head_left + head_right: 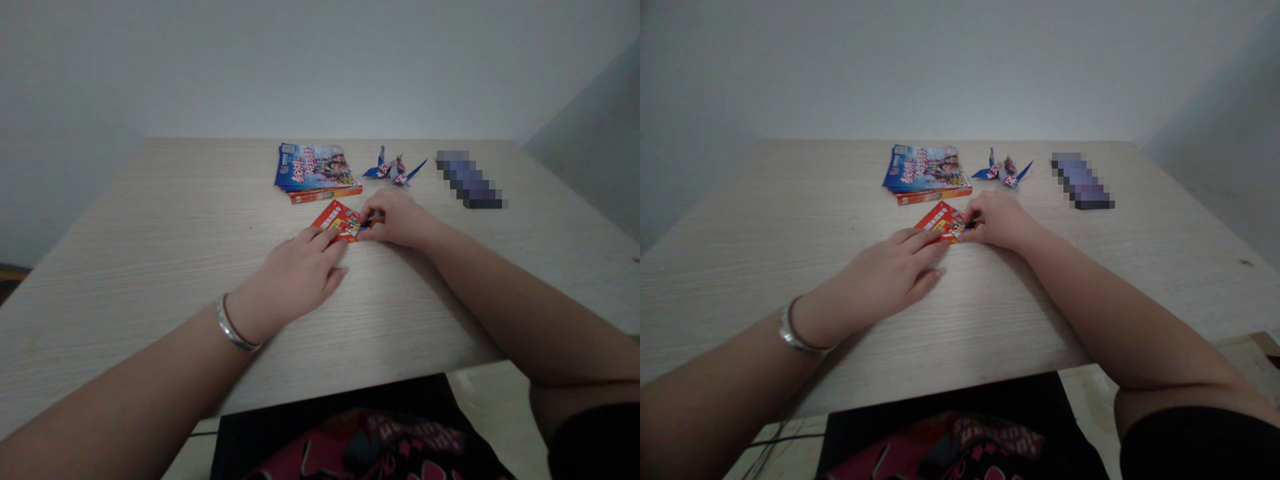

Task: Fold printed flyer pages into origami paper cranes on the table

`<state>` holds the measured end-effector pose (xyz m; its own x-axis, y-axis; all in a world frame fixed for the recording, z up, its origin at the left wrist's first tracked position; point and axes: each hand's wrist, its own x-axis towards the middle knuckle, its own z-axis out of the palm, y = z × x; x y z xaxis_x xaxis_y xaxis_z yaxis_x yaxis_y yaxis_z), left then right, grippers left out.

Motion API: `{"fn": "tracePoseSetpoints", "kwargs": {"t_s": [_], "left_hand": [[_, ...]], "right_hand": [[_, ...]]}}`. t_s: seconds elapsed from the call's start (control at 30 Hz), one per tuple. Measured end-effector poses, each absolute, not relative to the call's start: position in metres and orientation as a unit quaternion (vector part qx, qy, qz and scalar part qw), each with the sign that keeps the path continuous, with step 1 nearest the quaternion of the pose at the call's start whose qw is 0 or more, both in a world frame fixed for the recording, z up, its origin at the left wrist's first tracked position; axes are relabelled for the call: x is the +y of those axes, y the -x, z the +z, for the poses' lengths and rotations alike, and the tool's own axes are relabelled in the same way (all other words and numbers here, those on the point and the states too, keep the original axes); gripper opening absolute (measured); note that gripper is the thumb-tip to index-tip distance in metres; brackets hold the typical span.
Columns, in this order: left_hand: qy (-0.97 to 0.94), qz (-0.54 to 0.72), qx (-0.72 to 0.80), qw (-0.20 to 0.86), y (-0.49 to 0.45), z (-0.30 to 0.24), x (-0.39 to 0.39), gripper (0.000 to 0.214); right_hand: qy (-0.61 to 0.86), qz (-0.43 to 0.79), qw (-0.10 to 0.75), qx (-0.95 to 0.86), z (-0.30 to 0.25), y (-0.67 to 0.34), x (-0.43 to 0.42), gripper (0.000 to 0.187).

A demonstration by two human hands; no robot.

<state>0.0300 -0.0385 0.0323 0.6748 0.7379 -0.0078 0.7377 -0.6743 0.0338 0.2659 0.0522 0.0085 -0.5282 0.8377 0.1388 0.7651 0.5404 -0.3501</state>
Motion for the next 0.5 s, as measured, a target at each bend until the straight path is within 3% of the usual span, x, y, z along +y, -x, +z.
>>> {"fn": "tracePoseSetpoints", "kwargs": {"t_s": [0.23,0.5], "left_hand": [[-0.922,0.011,0.387,0.003,-0.027,0.03,-0.038,0.05],[-0.916,-0.007,0.401,0.02,-0.03,0.035,-0.038,0.05]], "right_hand": [[0.547,0.194,0.045,-0.813,0.022,-0.286,0.057,0.036],[0.584,0.183,-0.012,-0.79,0.031,-0.309,0.061,0.029]]}}
